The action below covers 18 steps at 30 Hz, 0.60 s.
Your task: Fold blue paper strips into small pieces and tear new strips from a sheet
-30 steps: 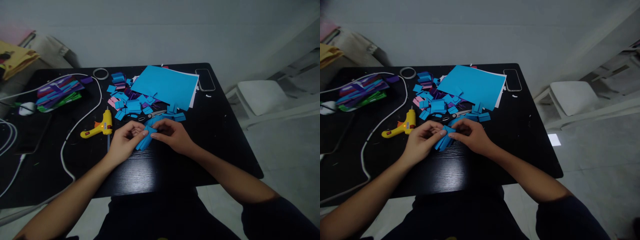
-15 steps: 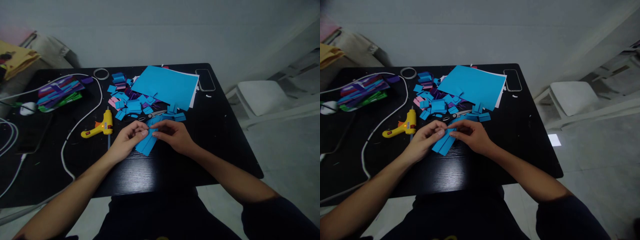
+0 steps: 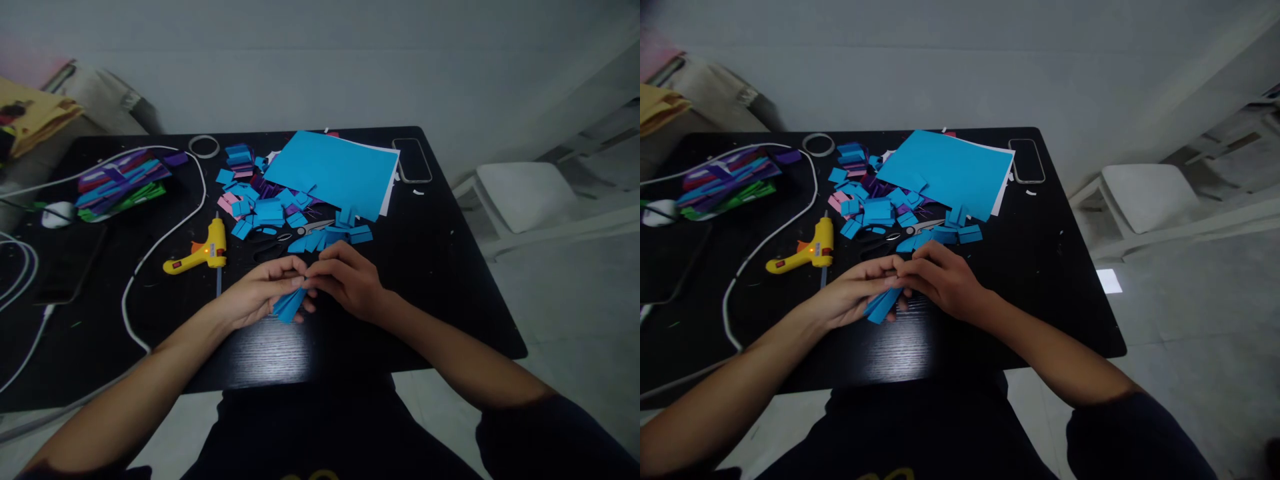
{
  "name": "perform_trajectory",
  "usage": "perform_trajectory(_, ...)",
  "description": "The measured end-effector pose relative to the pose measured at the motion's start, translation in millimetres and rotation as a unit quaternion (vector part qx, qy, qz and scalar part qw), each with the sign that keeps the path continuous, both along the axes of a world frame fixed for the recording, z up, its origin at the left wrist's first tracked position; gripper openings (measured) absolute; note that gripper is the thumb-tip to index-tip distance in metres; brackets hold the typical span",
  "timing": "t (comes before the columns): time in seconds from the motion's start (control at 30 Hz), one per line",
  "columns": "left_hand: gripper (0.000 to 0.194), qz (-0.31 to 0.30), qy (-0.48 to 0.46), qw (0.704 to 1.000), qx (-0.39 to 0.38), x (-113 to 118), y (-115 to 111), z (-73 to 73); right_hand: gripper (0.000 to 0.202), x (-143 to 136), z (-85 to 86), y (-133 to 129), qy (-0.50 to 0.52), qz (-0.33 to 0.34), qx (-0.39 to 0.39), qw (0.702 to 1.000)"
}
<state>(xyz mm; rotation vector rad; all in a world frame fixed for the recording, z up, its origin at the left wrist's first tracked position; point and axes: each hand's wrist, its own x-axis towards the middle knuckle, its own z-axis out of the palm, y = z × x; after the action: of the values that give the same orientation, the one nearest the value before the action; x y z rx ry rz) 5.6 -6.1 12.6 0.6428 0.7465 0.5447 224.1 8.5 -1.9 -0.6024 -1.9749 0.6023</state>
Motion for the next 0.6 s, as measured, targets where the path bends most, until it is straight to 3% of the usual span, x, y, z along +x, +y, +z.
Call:
perform_trajectory(0.27, 0.025, 0.018, -0.021, 0.999, -0.043, -2.9, 1.4, -0.5, 0.014, -0.1, -0.3, 1.7, -0.04, 0.045, -0.062, 0.996)
perform_trajectory(0.4, 0.034, 0.014, 0.003, 1.0, -0.02, -3.8, 3.0, 2.9, 0.012, -2.6, -1.8, 3.4, -0.017, 0.036, -0.152, 0.988)
perform_trajectory(0.5, 0.051, 0.035, 0.049, 0.996, 0.063, -4.7, 3.9, 6.3, 0.011, -4.2, -0.3, 4.4, 0.021, 0.013, -0.262, 0.965)
perform_trajectory(0.6, 0.048, 0.076, 0.162, 0.959, 0.22, -5.5, 3.1, 7.4, 0.012, -5.1, 0.4, 6.3, 0.05, -0.006, -0.344, 0.938)
